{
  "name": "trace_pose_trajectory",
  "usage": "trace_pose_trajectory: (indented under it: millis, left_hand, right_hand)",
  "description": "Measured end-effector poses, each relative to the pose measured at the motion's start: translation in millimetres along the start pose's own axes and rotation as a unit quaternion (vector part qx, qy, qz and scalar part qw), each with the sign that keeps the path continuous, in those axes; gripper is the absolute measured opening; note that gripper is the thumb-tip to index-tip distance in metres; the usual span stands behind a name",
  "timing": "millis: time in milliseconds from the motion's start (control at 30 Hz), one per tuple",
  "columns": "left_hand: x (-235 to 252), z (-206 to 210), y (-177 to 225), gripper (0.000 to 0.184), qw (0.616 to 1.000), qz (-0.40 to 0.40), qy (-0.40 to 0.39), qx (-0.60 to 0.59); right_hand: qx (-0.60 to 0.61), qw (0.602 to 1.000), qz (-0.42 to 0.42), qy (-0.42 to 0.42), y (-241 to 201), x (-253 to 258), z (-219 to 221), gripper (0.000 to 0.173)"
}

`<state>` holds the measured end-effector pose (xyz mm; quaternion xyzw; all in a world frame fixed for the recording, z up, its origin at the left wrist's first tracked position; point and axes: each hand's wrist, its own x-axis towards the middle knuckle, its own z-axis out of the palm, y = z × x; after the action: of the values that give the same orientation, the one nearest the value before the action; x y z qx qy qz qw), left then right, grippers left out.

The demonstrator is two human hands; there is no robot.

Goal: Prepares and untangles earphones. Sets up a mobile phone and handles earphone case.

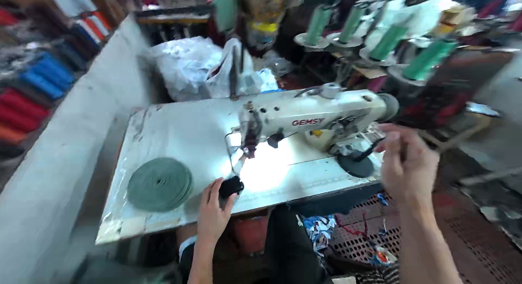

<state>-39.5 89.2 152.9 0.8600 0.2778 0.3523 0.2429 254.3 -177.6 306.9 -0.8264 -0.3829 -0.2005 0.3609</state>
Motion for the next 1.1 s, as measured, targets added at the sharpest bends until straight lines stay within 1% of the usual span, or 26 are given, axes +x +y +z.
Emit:
trace_pose_trajectory:
  millis: [33,100,133,200,233,300,333,400,467,567,600,633,667,700,733,833,900,1000,1033,1100]
  left_hand:
    - [-1.0,-1.9,-0.5,0.058,1.0,-0.009,-0.017,-0.011]
    - [0.0,-4.6,-2.1,0.058,0.998,-0.016,-0.048,-0.03]
    - [0.9,-5.8,-3.2,0.058,0.997,-0.014,-0.061,-0.038]
    - [2.1,-8.2,-5.2,0.06,0.995,-0.003,-0.081,-0.059]
    - [2.5,-10.4,-5.7,0.061,0.993,0.0,-0.092,-0.073]
    - [3.8,-14.4,-6.3,0.064,0.99,0.0,-0.114,-0.086]
    - [4.6,-15.3,-6.8,0.064,0.989,-0.002,-0.123,-0.088]
    - [6.9,-15.3,-6.3,0.063,0.987,-0.011,-0.135,-0.09]
    - [8.8,-14.3,-4.9,0.064,0.985,-0.018,-0.142,-0.092]
    - [9.9,-14.5,-3.9,0.068,0.985,-0.032,-0.145,-0.091]
    - [9.9,-14.7,-4.3,0.07,0.984,-0.034,-0.143,-0.097]
    - [9.6,-14.4,-5.6,0.07,0.984,-0.032,-0.14,-0.103]
    - [8.9,-13.9,-6.7,0.069,0.985,-0.027,-0.133,-0.107]
    - [7.9,-12.9,-7.8,0.067,0.986,-0.018,-0.122,-0.11]
    - [6.8,-11.6,-9.1,0.061,0.987,-0.004,-0.11,-0.113]
    - [4.7,-6.6,-11.9,0.035,0.99,0.032,-0.078,-0.116]
    - [3.1,-3.3,-11.5,0.027,0.992,0.039,-0.064,-0.1]
    - [1.6,0.7,-10.6,0.022,0.994,0.055,-0.038,-0.087]
    - [0.6,1.1,-11.1,0.022,0.994,0.058,-0.033,-0.085]
    - [-0.4,0.4,-11.6,0.023,0.995,0.056,-0.026,-0.074]
  right_hand:
    - [0.059,0.996,-0.021,-0.07,-18.5,-17.1,24.5,0.038]
    - [0.165,0.966,-0.075,-0.183,-53.9,-52.4,85.5,0.03]
    - [0.184,0.951,-0.1,-0.229,-68.7,-67.0,113.9,0.031]
    - [0.192,0.926,-0.142,-0.291,-88.7,-83.9,158.8,0.038]
    - [0.193,0.914,-0.154,-0.322,-94.5,-84.9,173.4,0.04]
    - [0.185,0.891,-0.157,-0.384,-101.2,-76.2,188.2,0.042]
    - [0.184,0.886,-0.16,-0.394,-101.9,-71.0,191.3,0.04]
    - [0.185,0.884,-0.173,-0.394,-99.6,-62.8,191.9,0.039]
    - [0.206,0.878,-0.164,-0.401,-95.7,-57.1,189.3,0.043]
    - [0.28,0.864,-0.106,-0.404,-89.4,-50.3,184.4,0.045]
    - [0.301,0.866,-0.08,-0.392,-86.0,-50.4,182.3,0.044]
    - [0.298,0.877,-0.059,-0.373,-81.8,-51.5,179.8,0.044]
    - [0.263,0.897,-0.045,-0.353,-76.7,-53.3,176.7,0.044]
    - [0.203,0.918,-0.039,-0.339,-71.7,-55.4,173.3,0.044]
    - [0.144,0.933,-0.033,-0.329,-67.5,-58.3,170.0,0.043]
    - [0.05,0.954,-0.024,-0.293,-58.9,-70.7,167.1,0.039]
    - [0.025,0.956,-0.02,-0.292,-57.6,-76.6,165.8,0.039]
    - [0.001,0.955,-0.005,-0.296,-65.9,-76.6,163.5,0.039]
    - [0.008,0.956,-0.003,-0.293,-73.0,-76.6,163.0,0.037]
    - [0.068,0.956,-0.026,-0.285,-90.2,-81.1,166.8,0.034]
